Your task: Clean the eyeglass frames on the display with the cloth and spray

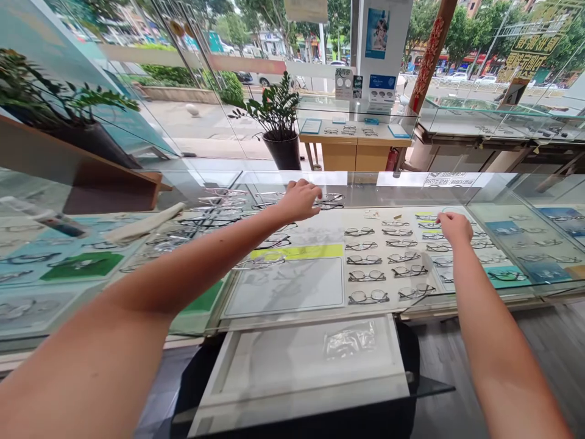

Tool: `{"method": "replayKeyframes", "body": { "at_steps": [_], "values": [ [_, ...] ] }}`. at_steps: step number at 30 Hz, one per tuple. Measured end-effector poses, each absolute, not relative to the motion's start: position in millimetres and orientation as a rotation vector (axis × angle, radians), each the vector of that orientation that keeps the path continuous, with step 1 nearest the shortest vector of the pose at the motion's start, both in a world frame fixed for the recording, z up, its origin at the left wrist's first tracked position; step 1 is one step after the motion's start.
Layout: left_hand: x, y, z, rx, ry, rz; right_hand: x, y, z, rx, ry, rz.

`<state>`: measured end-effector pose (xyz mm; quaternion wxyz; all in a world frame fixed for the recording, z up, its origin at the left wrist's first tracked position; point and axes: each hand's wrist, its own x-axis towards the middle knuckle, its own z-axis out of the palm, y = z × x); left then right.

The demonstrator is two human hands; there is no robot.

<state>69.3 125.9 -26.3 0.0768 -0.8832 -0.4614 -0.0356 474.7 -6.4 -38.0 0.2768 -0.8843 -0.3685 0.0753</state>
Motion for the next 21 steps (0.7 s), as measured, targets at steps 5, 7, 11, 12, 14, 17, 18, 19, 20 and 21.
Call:
{"method": "replayKeyframes", "body": {
  "at_steps": [5,7,11,12,14,17,18,19,20,21],
  "values": [
    [72,144,-24,-2.671,-1.351,0.059,472,-7,-37,-2.386,-0.99,0.211],
    [73,150,-23,-2.686,-1.317,0.049,472,-7,-37,-2.386,-0.989,0.207],
    [75,161,-22,-2.762,-1.249,0.024,472,-6,-38,-2.39,-0.989,0.194],
    [77,162,-22,-2.769,-1.246,0.034,472,-6,-38,-2.393,-0.989,0.193],
    [80,164,-21,-2.755,-1.242,0.066,472,-6,-38,-2.398,-0.992,0.195],
    [84,162,-18,-2.709,-1.214,0.108,472,-6,-38,-2.398,-0.997,0.203],
    [85,160,-17,-2.693,-1.21,0.114,472,-6,-38,-2.395,-0.998,0.203],
    [85,158,-16,-2.682,-1.207,0.118,472,-7,-38,-2.392,-0.998,0.203],
    [86,156,-15,-2.675,-1.208,0.116,472,-7,-37,-2.391,-0.999,0.205],
    [86,153,-13,-2.671,-1.211,0.111,472,-7,-37,-2.389,-1.0,0.204]
  ]
}}
